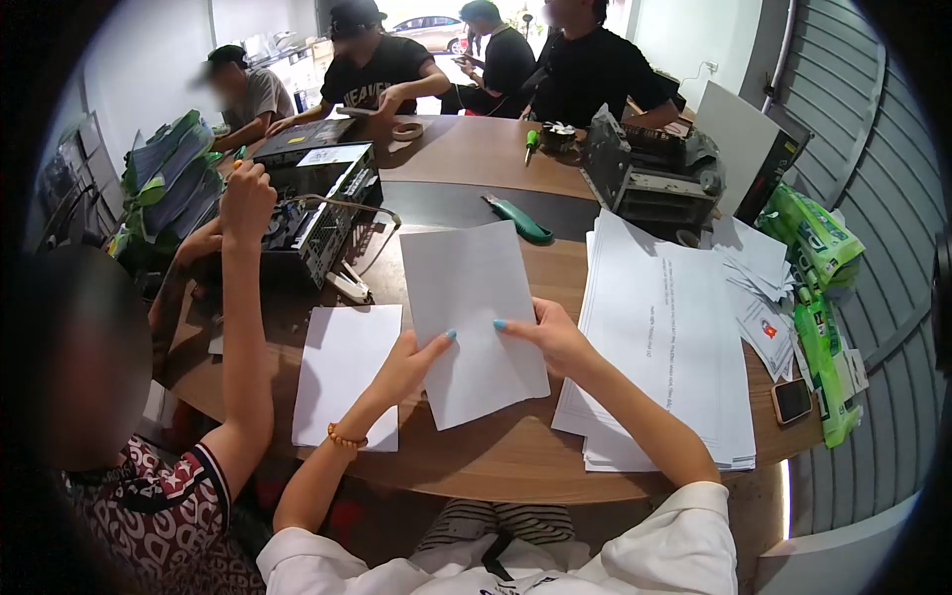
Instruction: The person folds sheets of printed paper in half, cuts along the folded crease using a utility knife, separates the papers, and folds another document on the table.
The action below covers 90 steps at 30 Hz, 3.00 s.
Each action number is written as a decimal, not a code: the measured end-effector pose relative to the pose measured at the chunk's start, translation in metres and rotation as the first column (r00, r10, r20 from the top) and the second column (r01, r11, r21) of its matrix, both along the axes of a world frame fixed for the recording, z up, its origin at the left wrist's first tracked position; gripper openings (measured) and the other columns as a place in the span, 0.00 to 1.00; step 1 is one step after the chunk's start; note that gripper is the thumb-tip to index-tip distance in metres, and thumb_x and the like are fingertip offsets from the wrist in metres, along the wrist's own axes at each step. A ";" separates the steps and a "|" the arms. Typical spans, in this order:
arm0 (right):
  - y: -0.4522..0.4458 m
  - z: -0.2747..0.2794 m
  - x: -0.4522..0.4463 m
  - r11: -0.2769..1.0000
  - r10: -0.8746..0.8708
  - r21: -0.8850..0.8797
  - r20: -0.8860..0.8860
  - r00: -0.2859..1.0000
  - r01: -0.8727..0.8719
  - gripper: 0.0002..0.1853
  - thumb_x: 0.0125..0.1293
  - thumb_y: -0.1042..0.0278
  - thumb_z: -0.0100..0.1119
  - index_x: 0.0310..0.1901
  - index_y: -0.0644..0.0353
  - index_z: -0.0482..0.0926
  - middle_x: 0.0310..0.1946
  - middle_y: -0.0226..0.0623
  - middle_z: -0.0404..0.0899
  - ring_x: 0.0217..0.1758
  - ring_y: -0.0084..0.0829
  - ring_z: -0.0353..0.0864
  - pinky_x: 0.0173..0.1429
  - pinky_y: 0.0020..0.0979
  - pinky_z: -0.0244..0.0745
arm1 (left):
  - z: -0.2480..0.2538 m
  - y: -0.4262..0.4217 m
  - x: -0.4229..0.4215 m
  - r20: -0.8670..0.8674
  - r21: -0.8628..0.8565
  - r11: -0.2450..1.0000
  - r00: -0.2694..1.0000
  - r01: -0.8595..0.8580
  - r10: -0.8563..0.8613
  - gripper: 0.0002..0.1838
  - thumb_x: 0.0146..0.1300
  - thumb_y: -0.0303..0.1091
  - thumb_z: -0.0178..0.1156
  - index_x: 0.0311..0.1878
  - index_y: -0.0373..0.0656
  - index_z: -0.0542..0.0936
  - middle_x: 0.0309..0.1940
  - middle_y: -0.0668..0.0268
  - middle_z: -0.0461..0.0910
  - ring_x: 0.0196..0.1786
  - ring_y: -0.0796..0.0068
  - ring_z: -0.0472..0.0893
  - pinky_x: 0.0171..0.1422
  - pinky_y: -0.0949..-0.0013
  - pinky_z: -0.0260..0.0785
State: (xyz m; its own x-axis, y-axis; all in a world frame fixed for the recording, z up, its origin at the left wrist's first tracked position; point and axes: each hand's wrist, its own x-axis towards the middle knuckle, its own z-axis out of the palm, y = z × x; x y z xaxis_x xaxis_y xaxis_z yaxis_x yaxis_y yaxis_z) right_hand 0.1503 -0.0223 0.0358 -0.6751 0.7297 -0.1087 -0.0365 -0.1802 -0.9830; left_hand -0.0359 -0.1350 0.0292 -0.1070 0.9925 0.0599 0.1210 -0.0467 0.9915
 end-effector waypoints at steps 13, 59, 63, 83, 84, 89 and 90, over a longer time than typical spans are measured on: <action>0.023 -0.004 0.007 0.963 0.199 -0.196 0.058 0.978 -0.184 0.16 0.58 0.65 0.62 0.42 0.70 0.76 0.32 0.36 0.80 0.34 0.24 0.80 0.38 0.26 0.78 | -0.010 -0.018 -0.023 0.113 -0.133 0.985 0.986 -0.108 0.123 0.17 0.63 0.44 0.53 0.31 0.38 0.75 0.20 0.76 0.68 0.23 0.87 0.64 0.25 0.78 0.54; 0.013 0.020 0.018 0.998 -0.043 0.047 -0.069 0.997 0.046 0.16 0.62 0.58 0.57 0.32 0.66 0.79 0.26 0.36 0.80 0.27 0.23 0.80 0.31 0.23 0.77 | 0.004 -0.050 -0.001 -0.064 -0.099 0.987 0.989 0.124 -0.131 0.15 0.67 0.38 0.47 0.41 0.33 0.72 0.24 0.73 0.69 0.26 0.85 0.66 0.28 0.78 0.60; 0.001 0.035 0.014 0.993 -0.113 0.012 -0.075 0.991 0.115 0.16 0.62 0.58 0.56 0.29 0.64 0.79 0.24 0.33 0.79 0.24 0.20 0.78 0.28 0.21 0.73 | 0.000 -0.050 -0.007 -0.042 -0.156 0.979 0.990 0.129 -0.137 0.15 0.66 0.38 0.47 0.41 0.33 0.72 0.25 0.72 0.70 0.28 0.84 0.67 0.31 0.78 0.61; 0.002 0.024 0.014 0.983 -0.181 0.025 -0.106 0.978 0.184 0.18 0.63 0.51 0.53 0.33 0.60 0.81 0.29 0.30 0.79 0.30 0.20 0.77 0.37 0.23 0.74 | 0.002 -0.052 -0.008 -0.069 -0.228 0.968 0.990 0.107 -0.126 0.15 0.65 0.36 0.49 0.44 0.31 0.73 0.32 0.68 0.74 0.37 0.81 0.70 0.43 0.73 0.64; 0.000 0.028 0.016 0.990 -0.139 -0.001 -0.074 0.988 0.139 0.20 0.63 0.49 0.52 0.37 0.60 0.81 0.31 0.32 0.80 0.33 0.21 0.79 0.38 0.23 0.75 | 0.006 -0.051 -0.005 -0.069 -0.226 0.967 0.988 0.117 -0.136 0.15 0.65 0.36 0.49 0.44 0.31 0.73 0.32 0.68 0.74 0.37 0.81 0.70 0.43 0.73 0.64; -0.007 0.008 0.031 0.962 0.229 0.118 0.137 0.964 -0.246 0.17 0.59 0.57 0.61 0.41 0.62 0.81 0.32 0.33 0.81 0.35 0.22 0.79 0.42 0.24 0.76 | 0.021 -0.043 -0.006 -0.192 0.026 0.999 0.981 -0.025 0.030 0.19 0.67 0.41 0.48 0.40 0.29 0.73 0.30 0.65 0.75 0.36 0.79 0.72 0.40 0.74 0.65; -0.007 0.008 0.034 0.962 0.232 0.116 0.142 0.962 -0.249 0.17 0.59 0.57 0.61 0.41 0.62 0.81 0.32 0.33 0.81 0.35 0.22 0.79 0.42 0.24 0.76 | 0.021 -0.042 -0.008 -0.194 0.032 0.999 0.981 0.000 0.006 0.19 0.67 0.41 0.48 0.40 0.29 0.73 0.29 0.65 0.75 0.35 0.79 0.72 0.39 0.74 0.64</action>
State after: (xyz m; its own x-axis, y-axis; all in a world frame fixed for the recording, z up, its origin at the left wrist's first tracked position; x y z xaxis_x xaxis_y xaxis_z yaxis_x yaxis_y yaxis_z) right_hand 0.1841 -0.0292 0.0442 -0.8191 0.5612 -0.1185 0.1177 -0.0377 -0.9923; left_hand -0.0438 -0.1766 0.0506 -0.0930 0.9894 0.1114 0.3113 -0.0774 0.9472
